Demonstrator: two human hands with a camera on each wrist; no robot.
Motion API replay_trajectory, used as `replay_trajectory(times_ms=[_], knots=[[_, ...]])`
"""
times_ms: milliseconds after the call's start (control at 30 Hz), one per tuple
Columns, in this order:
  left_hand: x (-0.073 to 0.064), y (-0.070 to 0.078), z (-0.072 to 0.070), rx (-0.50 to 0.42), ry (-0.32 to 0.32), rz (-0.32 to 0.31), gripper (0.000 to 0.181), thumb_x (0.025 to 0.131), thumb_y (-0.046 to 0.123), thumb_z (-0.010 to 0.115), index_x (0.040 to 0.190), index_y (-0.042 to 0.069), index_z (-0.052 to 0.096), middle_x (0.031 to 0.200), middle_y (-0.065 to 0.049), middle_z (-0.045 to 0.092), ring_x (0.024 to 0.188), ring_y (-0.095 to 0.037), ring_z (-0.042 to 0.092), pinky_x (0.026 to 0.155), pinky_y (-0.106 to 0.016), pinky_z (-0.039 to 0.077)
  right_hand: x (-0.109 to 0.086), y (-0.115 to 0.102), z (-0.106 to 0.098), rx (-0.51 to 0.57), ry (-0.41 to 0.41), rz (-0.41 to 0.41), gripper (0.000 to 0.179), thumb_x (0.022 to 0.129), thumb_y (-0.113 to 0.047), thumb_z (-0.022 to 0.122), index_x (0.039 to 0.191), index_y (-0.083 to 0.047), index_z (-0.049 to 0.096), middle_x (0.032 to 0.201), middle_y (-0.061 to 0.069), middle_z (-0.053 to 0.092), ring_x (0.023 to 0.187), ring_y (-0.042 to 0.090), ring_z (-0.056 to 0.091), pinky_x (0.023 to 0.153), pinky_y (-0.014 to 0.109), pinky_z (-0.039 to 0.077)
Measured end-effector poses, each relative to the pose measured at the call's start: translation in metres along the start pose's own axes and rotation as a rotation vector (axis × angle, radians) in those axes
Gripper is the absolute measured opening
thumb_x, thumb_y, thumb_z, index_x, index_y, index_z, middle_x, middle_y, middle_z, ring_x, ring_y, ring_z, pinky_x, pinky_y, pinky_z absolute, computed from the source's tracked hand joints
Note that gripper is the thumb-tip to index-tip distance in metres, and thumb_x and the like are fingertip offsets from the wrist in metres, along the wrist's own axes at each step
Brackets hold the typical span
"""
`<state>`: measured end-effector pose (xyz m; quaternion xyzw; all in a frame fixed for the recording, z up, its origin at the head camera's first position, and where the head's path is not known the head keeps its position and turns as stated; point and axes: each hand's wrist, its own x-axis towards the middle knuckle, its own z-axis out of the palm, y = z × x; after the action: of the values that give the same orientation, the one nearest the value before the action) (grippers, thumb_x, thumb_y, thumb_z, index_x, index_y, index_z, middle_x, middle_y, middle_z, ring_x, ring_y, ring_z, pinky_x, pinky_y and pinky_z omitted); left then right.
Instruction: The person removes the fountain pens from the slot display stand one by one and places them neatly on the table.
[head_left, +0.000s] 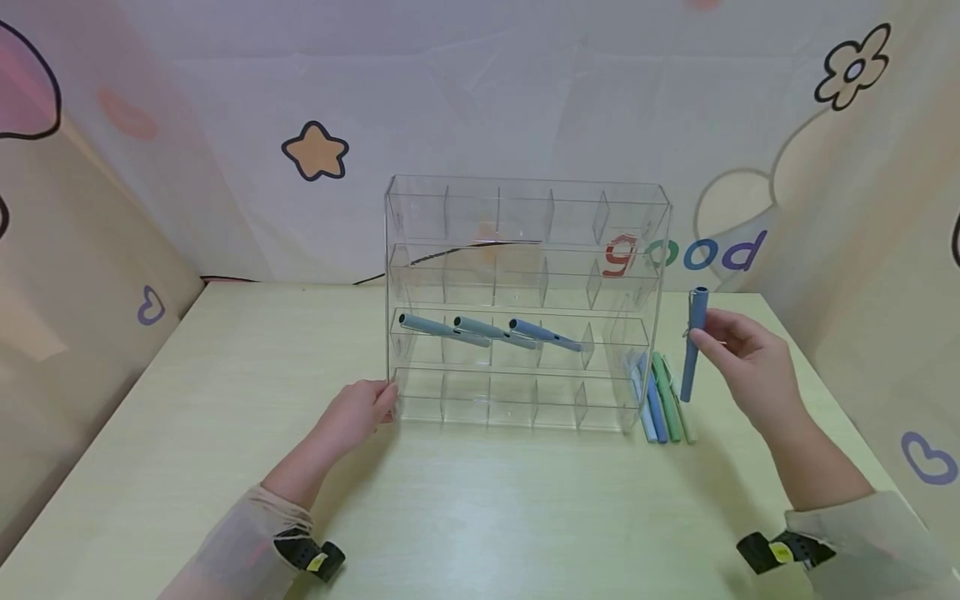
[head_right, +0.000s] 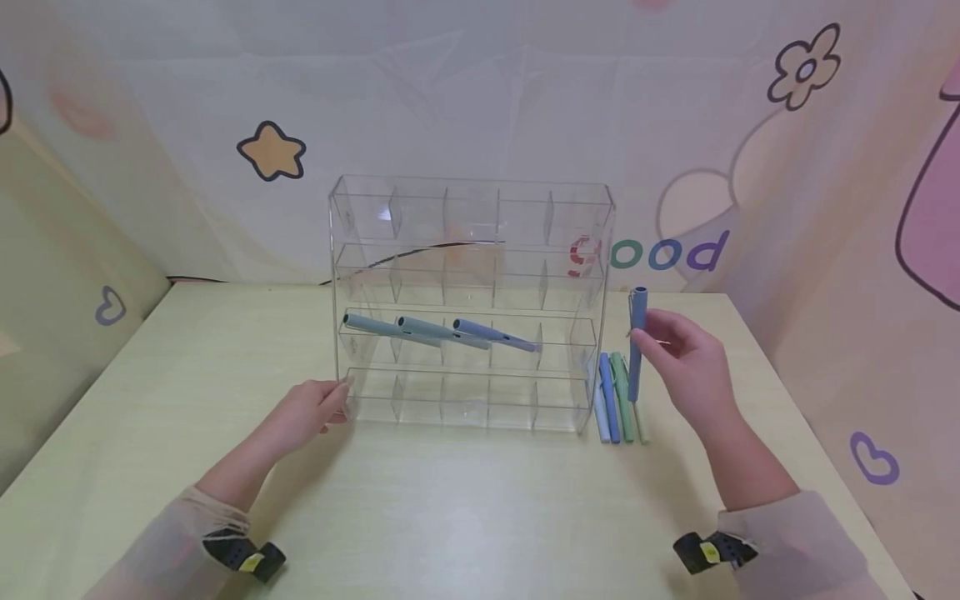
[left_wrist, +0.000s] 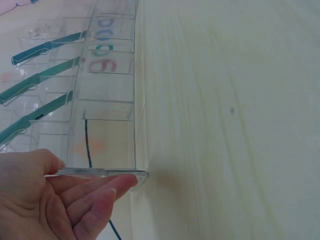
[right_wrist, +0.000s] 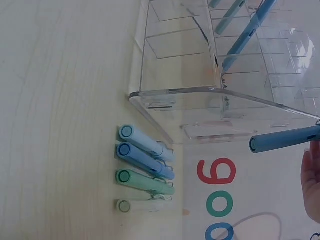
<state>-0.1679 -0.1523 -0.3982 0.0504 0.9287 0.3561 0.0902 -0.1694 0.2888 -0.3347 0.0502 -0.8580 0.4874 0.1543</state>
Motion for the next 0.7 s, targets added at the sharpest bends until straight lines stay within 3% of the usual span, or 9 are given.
replay_trajectory(times_ms=[500,700], knots=[[0.000,0.001,0.001,-0.008,0.001,-0.018,0.035,0.098,0.019,0.039,0.114,-0.003,0.062,0.080,-0.010,0.066,0.068,-0.021,0.060,0.051,-0.029,0.041,0.002,0.022,-0.006,0.029,-0.040,0.090,0.031,0.092,-0.024,0.058,0.116,-0.004,0.058,0.091,-0.020,0.060,0.086,-0.003,0.056,0.075,0.007,0.041],[0.000,0.000,0.001,-0.009,0.003,-0.021,0.035,0.098,0.018,0.039,0.114,-0.002,0.062,0.080,-0.010,0.065,0.067,-0.020,0.058,0.052,-0.029,0.041,0.002,0.028,-0.006,-0.007,-0.062,0.143,0.047,0.092,-0.032,0.057,0.121,0.005,0.052,0.091,-0.019,0.058,0.084,-0.005,0.055,0.074,0.007,0.041]])
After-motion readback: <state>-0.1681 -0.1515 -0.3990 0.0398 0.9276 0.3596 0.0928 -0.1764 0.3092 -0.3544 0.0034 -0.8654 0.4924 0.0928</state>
